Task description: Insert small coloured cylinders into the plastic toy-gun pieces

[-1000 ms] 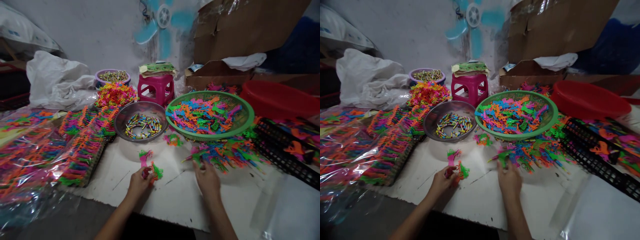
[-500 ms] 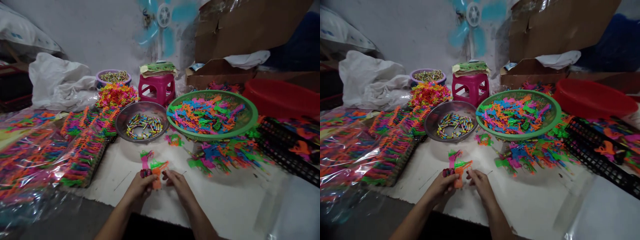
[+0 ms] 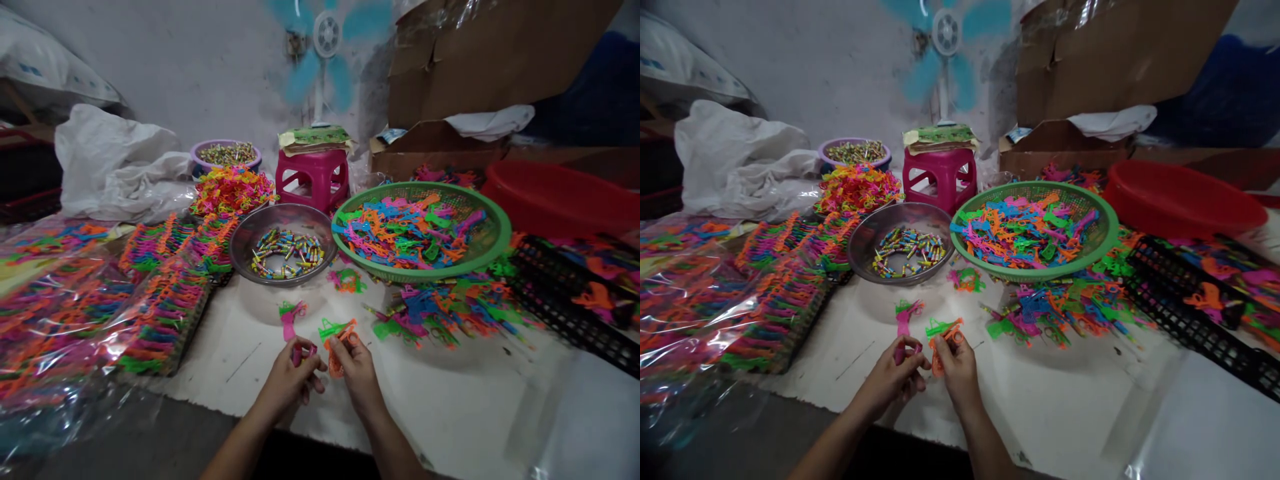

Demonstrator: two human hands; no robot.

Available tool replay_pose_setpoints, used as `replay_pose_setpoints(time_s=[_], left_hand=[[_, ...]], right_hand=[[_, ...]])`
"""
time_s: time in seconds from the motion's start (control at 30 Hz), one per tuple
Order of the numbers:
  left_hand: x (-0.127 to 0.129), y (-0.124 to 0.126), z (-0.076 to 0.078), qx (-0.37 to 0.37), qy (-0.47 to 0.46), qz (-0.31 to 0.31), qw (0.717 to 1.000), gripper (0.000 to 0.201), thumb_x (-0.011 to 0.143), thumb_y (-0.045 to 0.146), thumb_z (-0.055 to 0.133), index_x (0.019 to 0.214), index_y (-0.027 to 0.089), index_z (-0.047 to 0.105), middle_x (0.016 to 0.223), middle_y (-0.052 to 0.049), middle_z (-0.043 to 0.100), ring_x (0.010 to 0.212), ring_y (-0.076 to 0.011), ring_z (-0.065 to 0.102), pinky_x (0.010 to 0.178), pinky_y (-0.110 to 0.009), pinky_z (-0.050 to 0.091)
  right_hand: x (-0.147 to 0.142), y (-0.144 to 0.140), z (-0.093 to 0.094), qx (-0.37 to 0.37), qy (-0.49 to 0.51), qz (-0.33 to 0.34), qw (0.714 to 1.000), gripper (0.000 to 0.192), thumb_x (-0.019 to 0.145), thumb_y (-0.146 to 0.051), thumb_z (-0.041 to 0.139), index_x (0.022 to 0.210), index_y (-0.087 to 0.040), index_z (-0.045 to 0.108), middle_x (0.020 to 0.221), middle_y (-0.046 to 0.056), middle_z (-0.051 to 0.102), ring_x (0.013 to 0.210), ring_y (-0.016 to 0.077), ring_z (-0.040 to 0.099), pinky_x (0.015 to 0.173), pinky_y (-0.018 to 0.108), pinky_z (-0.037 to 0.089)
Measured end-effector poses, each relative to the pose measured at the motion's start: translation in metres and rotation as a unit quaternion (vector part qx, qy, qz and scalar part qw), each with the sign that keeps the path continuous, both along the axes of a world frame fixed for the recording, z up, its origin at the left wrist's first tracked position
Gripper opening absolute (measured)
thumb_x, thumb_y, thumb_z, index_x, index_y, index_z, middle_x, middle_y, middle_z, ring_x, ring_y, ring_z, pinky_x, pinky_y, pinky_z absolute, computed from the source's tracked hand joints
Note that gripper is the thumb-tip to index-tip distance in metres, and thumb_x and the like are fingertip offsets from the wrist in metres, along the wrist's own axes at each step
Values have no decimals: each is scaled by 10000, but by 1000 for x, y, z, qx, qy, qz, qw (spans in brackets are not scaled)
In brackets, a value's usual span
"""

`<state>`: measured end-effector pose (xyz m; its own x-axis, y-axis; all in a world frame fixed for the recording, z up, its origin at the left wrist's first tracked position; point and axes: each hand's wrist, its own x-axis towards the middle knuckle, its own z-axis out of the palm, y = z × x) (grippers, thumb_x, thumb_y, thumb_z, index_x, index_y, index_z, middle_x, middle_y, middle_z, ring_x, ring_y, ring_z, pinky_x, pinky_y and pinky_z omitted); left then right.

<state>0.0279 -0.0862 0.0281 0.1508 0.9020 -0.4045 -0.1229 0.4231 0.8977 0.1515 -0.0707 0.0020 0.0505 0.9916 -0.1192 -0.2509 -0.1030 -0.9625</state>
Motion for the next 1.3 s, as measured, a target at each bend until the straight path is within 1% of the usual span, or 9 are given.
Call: replay_pose_setpoints(time_s=[0.6,0.77,0.9,0.97,1.0,1.07,1.13,1.2,1.3], left_hand=[[3,-8,-9,167,200,5,966,141,691,302,579,735,169,573,560,20,558,426,-80,490,443,-186,408],[12,-8,-7,153,163,-12,975,175,680,329,587,731,162,573,540,21,559,426,-95,523,437,-193,403],[0,8,-13,56,139,2,989,308,614,352,622,831,145,552,697,-35,621,496,-142,584,375,-198,367],[-14,20,-19,60,216,66,972,330,636,366,590,878,146,544,744,-49,627,531,-152,589,419,-220,390],[-22,26,-22,80,276,101,953,321,649,365,575,888,152,548,754,-50,626,571,-160,592,476,-238,410],[-35,36,-29,116,392,135,903,311,633,353,589,879,163,568,790,-59,623,709,-196,590,612,-276,422],[-41,43,-35,122,458,130,871,291,601,324,609,842,162,590,851,-78,610,835,-233,558,707,-303,396],[-39,47,-38,111,469,114,869,248,600,288,594,809,155,604,844,-83,601,844,-238,542,721,-308,381],[-29,45,-35,97,432,80,893,213,608,265,576,780,146,617,679,-43,594,670,-179,550,613,-265,392]], right_hand=[[-4,-10,1,39,-105,-22,993,227,729,-388,538,679,-172,492,586,-20,488,554,114,463,530,222,401],[-8,-10,3,22,-59,-30,998,254,708,-423,544,672,-181,475,580,-18,503,526,114,470,505,229,406],[27,9,-1,-9,-142,-46,989,348,672,-520,521,642,-174,492,540,-4,499,510,139,471,498,263,402],[62,21,-1,-19,-262,-146,954,429,656,-558,505,750,-141,547,646,63,558,625,205,519,578,331,420],[79,26,0,-23,-344,-214,914,502,638,-563,523,845,-107,558,736,120,576,715,256,528,622,377,415],[108,33,2,-13,-490,-352,797,676,648,-552,527,1075,-29,489,972,241,528,935,360,463,720,474,367],[121,35,2,19,-572,-400,716,702,698,-514,489,1180,-9,418,1085,280,463,1042,395,386,772,522,319],[116,33,0,81,-582,-334,737,564,732,-475,451,1111,-61,510,1037,229,518,1009,356,432,795,497,326],[84,25,-6,140,-465,-138,863,369,754,-459,433,795,-155,639,808,108,605,806,243,538,735,369,400]])
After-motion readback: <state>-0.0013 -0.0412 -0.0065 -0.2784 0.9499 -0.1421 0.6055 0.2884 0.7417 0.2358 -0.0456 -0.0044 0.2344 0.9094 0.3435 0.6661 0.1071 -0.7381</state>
